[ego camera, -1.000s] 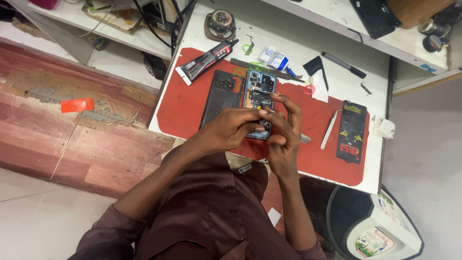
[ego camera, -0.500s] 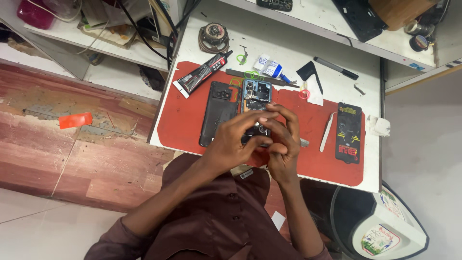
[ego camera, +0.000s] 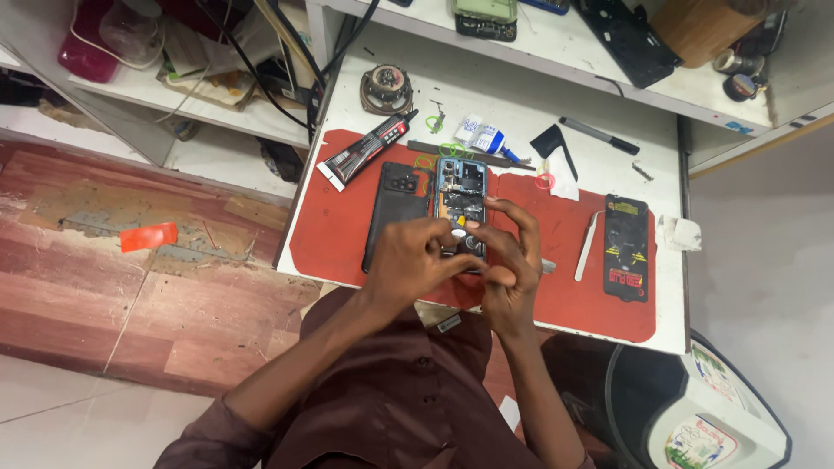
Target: The person disassembles a smartphone by removing screws and separating the back cover. They then reassemble the device by aligning the back cover and securing it with screws. The person also uses a plastic prying tool to separate the screen from the frame.
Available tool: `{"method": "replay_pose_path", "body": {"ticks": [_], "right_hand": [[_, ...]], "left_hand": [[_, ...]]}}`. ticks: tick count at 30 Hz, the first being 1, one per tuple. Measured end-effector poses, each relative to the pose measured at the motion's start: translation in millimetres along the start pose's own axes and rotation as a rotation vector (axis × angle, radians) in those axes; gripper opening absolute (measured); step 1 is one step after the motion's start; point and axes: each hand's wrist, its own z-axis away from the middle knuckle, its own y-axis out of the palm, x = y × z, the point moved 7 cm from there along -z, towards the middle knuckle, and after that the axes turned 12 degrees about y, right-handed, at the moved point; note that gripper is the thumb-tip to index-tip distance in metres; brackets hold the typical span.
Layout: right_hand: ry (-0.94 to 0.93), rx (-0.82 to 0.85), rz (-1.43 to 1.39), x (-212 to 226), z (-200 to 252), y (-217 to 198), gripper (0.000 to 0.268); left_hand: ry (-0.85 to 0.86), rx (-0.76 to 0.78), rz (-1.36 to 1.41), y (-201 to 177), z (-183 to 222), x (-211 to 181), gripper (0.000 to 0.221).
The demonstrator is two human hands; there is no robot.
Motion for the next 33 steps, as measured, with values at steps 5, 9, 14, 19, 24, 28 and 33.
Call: {"method": "replay_pose_path", "body": {"ticks": [5, 9, 14, 19, 24, 28, 33], "right_hand": [[0.002, 0.008, -0.01, 2.0, 0.0, -0.2, 0.04], [-0.002, 0.012, -0.026, 3.2, 0.2, 1.5, 0.05], [0.012, 0.035, -0.136, -1.6, -1.3, 2.6, 0.054], [0.065, -0.044, 0.012, -7.5, 0.9, -3.5, 0.044], [0.0, -0.043, 0.032, -4.3, 1.0, -3.9, 0.035], [-0.045, -0.06, 0.151, 1.4, -0.5, -4.6, 0.031], [0.021, -0.047, 0.045, 3.5, -4.1, -2.7, 0.038]], "left_hand": [[0.295, -0.144, 0.036, -24.9, 3.9, -33.5, 0.033], [0.432, 0.008, 0.19, -23.9, -10.2, -36.6, 0.031], [0.096, 0.238, 0.279, 12.0, -17.6, -5.3, 0.018], [0.112, 0.194, 0.332, 16.4, -17.5, 0.5, 0.024], [0.148, 0.193, 0.35, 17.2, -21.0, 5.1, 0.021], [0.104, 0.099, 0.399, 15.5, -20.9, 1.2, 0.021], [-0.062, 0.039, 0.228, 5.9, -6.9, -14.7, 0.016]]}}
